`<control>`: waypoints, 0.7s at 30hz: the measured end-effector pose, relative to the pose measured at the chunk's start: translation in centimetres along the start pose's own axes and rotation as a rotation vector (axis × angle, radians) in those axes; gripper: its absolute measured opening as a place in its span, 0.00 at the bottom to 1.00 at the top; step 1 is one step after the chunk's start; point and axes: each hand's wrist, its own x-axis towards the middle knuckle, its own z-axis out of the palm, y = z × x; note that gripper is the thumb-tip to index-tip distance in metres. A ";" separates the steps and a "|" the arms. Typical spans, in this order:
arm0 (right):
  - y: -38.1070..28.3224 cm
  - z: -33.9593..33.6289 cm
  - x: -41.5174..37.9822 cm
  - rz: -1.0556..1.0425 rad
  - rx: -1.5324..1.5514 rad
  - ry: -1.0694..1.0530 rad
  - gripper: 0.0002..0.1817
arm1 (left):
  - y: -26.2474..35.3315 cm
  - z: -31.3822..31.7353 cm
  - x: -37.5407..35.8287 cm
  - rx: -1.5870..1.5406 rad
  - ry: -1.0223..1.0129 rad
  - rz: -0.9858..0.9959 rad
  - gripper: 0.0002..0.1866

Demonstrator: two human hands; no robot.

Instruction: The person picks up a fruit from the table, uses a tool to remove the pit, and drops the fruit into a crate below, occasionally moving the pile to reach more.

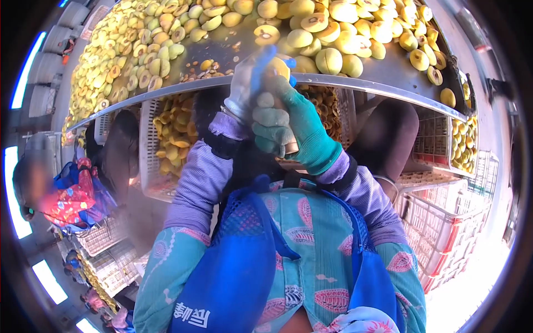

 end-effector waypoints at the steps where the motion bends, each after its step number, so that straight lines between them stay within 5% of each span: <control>1: 0.1 -0.4 0.2 -0.015 -0.091 -0.005 0.25 | -0.4 -0.8 0.4 0.058 0.001 0.057 0.29; 4: 0.8 0.7 0.2 -0.051 -0.675 0.382 0.24 | 0.1 -1.6 -0.4 0.079 -0.020 -0.020 0.29; 5: 0.8 1.5 0.2 0.009 -0.610 0.376 0.24 | 0.3 -1.3 -0.9 0.123 0.017 0.029 0.29; 8: 0.5 -0.8 1.3 0.160 -0.026 -0.248 0.25 | 2.2 -0.3 -2.5 0.119 0.034 0.066 0.27; 10: 1.0 -1.1 1.5 0.176 0.042 -0.262 0.26 | 1.1 -1.3 -2.6 -0.087 0.099 -0.017 0.25; 12: 1.6 -0.7 1.3 0.169 -0.007 -0.263 0.27 | -1.9 -4.2 -1.9 -0.066 0.103 0.122 0.23; 13: 1.9 -0.5 1.2 0.191 0.004 -0.263 0.27 | -1.4 -3.8 -3.4 0.087 0.263 0.248 0.23; 17: -0.4 -2.8 -1.5 0.079 -0.069 0.010 0.23 | 1.6 -13.8 -8.2 0.271 0.615 -0.007 0.24; 20: -0.6 -10.7 -1.2 0.061 -0.050 0.613 0.20 | 5.8 -13.1 -6.6 1.523 0.708 0.054 0.31; 21: -0.7 -9.9 -1.3 0.057 -0.095 0.588 0.20 | 7.8 -10.8 -4.6 1.364 0.610 0.056 0.33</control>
